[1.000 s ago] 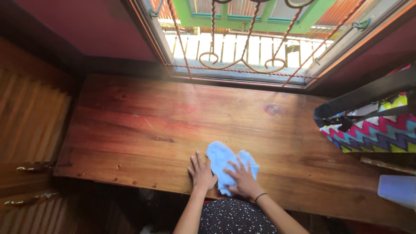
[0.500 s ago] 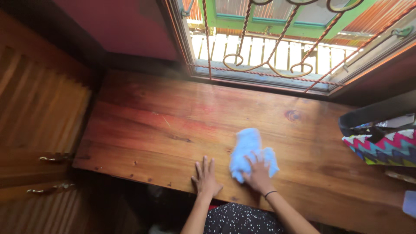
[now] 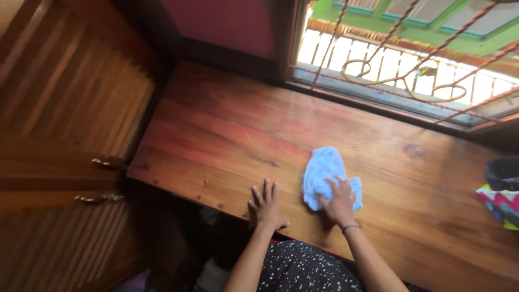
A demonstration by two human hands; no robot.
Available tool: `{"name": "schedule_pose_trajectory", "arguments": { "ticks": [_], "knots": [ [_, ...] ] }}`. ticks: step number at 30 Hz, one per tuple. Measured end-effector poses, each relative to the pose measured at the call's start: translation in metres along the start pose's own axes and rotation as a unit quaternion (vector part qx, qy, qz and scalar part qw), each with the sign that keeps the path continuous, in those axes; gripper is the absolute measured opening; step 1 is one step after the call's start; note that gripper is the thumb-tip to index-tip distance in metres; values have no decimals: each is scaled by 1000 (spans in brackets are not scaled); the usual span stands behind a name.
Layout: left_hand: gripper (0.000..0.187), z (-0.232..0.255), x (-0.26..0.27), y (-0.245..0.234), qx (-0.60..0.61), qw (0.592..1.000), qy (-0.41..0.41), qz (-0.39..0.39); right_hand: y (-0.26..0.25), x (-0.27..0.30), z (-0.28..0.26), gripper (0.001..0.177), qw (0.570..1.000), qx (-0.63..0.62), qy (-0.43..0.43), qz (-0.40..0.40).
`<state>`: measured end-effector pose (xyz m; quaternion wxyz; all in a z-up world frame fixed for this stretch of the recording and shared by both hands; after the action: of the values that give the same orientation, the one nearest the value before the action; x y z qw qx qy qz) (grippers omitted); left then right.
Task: The person wipes a wooden desk surface with a blue cloth, moving it in circular and back-and-forth motions across the wood.
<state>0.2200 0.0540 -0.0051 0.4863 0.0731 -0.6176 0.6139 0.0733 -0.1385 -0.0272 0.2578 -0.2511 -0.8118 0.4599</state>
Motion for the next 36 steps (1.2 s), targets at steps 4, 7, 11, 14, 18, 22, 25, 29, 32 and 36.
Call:
{"name": "schedule_pose_trajectory", "arguments": {
  "ticks": [4,7,11,14,18,22,25,29,32,36],
  "knots": [
    [149,2,3,-10,-18,999,35,-9,12,11,-13,71,998,-7,58,38],
    [154,11,2,-12,-30,999,25,-27,9,42,-21,68,998,13,-59,9],
    [161,27,-5,-22,-76,996,19,-34,1,73,23,77,993,52,-75,-79],
    [165,42,-8,-29,-111,992,8,-67,-14,80,87,70,999,-22,0,24],
    [166,65,-8,-32,-145,987,15,-66,-22,116,162,65,943,-51,231,236],
    [165,97,-10,-23,-154,986,32,-62,-20,140,156,60,946,-55,189,259],
    [162,125,-12,-3,-170,983,40,-59,-12,146,111,78,985,-40,65,156],
    [154,165,-18,29,-144,987,67,-9,-16,141,98,71,999,-35,-3,-27],
    [149,195,-10,48,-145,985,97,-9,-33,133,137,75,999,-31,-14,20],
    [151,218,7,66,-179,978,85,-65,-67,123,220,73,959,-72,100,256]
  ]
}}
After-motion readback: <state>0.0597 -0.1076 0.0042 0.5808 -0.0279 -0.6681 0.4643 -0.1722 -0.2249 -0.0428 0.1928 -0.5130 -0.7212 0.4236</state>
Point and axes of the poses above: each hand's wrist, its own x-axis away from the middle knuckle, its own y-axis out of the palm, z = x × y, the point moved 5 cm from there along -x, towards the middle knuckle, and after that the axes turned 6 degrees about -z, right-handed, at the moved point
